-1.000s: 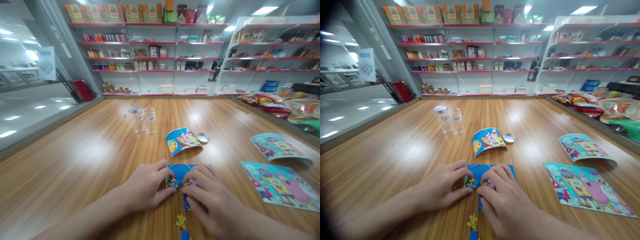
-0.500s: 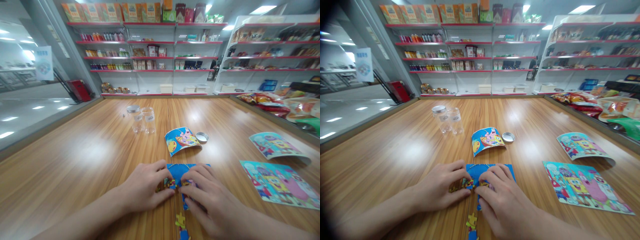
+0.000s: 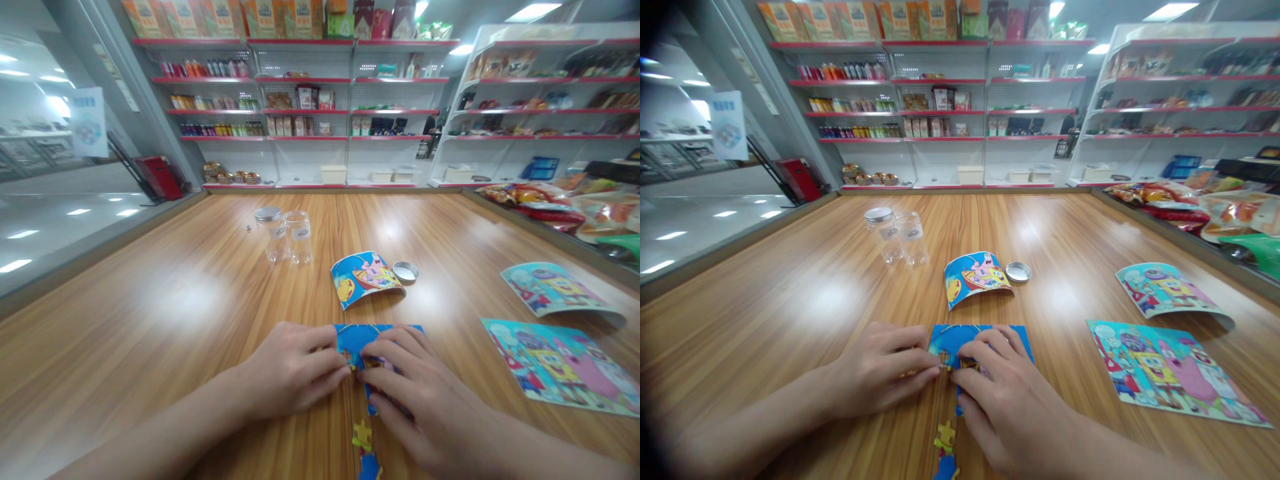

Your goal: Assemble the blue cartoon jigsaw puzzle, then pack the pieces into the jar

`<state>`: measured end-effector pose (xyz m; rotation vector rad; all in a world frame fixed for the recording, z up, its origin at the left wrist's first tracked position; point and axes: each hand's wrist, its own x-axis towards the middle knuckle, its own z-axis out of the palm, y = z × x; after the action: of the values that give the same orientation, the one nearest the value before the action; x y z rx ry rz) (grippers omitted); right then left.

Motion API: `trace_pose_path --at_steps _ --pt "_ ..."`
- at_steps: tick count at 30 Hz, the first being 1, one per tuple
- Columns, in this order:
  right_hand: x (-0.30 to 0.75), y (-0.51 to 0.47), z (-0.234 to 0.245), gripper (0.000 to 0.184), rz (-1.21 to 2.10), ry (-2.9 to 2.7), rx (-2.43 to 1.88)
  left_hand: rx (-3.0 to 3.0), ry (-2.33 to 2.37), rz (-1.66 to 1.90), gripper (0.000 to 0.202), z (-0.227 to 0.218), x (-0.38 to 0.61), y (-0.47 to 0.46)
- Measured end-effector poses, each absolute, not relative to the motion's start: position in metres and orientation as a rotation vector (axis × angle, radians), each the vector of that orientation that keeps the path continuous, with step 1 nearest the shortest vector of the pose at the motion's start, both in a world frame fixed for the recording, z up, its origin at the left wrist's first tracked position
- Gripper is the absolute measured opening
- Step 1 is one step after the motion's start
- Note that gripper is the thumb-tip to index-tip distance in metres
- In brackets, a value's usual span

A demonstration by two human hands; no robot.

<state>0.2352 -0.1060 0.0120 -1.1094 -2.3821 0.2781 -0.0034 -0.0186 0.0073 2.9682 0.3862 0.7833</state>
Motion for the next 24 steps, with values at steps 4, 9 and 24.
trace_pose_path --at_steps 4,9,24 --pt "0.235 -0.107 0.013 0.019 0.281 -2.385 -1.101 3.017 0.078 0.666 0.017 0.013 -0.001 -0.025" --pt "0.235 -0.108 0.012 0.019 0.276 -2.376 -1.092 2.844 0.116 0.581 0.015 0.022 -0.007 -0.024" --pt "0.239 -0.106 0.006 0.019 0.228 -2.305 -1.059 2.459 1.277 -0.469 0.021 0.063 -0.061 0.032"
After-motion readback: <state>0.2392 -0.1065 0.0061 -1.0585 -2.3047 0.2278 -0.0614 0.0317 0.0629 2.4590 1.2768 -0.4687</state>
